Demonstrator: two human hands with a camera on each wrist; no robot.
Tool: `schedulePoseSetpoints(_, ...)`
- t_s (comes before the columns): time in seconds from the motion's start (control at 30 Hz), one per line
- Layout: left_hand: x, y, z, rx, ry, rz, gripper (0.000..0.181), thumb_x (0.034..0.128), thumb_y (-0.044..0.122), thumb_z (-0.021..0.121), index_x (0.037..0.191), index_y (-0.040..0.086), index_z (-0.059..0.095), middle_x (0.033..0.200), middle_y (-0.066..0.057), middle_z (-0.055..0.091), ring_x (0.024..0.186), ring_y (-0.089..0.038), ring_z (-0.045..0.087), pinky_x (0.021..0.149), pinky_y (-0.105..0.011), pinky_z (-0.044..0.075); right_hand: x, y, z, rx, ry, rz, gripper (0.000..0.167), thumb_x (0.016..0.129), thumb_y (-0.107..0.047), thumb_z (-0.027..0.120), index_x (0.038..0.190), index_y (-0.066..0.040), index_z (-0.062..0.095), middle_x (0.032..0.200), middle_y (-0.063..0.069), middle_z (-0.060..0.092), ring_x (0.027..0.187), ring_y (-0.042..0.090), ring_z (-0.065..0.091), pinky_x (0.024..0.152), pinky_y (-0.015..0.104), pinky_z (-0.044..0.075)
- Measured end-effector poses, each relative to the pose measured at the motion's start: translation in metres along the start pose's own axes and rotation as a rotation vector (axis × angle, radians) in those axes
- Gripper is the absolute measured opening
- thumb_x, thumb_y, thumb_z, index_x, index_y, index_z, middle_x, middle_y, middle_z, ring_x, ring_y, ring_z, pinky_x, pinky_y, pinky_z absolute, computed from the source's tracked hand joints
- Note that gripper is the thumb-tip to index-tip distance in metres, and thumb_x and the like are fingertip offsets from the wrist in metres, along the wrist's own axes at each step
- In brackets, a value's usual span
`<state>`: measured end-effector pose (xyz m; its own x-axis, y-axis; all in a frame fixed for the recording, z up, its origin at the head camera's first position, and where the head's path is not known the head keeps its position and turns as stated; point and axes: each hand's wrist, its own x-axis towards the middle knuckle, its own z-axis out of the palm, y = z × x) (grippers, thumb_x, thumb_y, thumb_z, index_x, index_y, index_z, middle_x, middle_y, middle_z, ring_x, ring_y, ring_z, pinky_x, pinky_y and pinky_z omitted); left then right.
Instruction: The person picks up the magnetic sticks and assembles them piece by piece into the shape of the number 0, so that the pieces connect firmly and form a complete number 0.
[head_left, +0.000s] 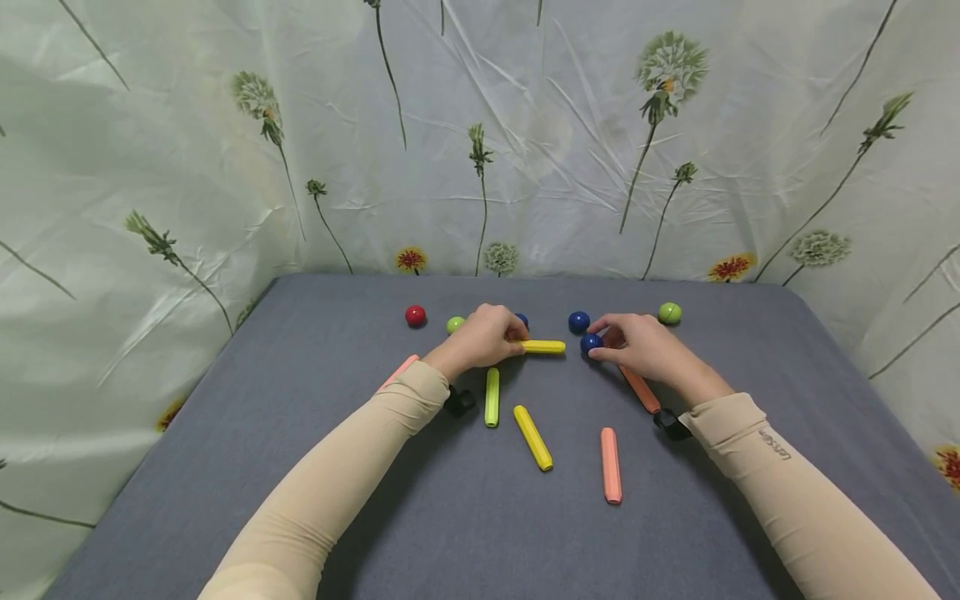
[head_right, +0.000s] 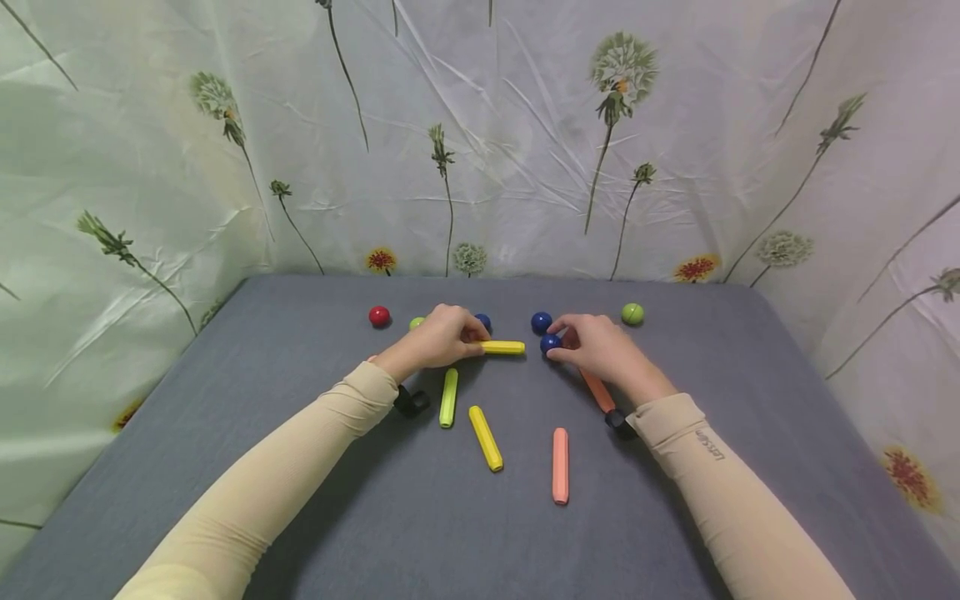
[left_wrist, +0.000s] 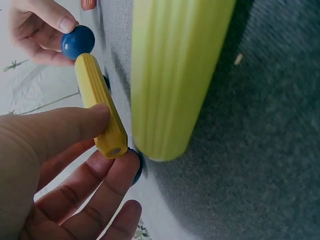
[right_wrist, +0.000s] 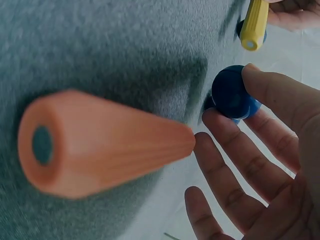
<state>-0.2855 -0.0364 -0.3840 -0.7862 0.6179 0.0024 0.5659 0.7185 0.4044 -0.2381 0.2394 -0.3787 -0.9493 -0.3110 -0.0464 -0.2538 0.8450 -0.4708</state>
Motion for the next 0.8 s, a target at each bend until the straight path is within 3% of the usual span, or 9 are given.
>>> schedulePoseSetpoints(0.8,0.0018,0.0103,0.0017,0.010,-0.037,0.000,0.015,0.1010,0.019,0.077,0.114,0.014,0.084,0.103,-0.003,0.078,0.091,-0.017,0.067,0.081,-0.031,0.056,0.0021,-0.0062,0.0079,0.025,-0.061,-0.031,0.035,0.101,-0.021,0.077,0.131,-0.005,0.071,0.108,0.011,0.080,0.096,0.023,0.074,0.082,0.042,0.061)
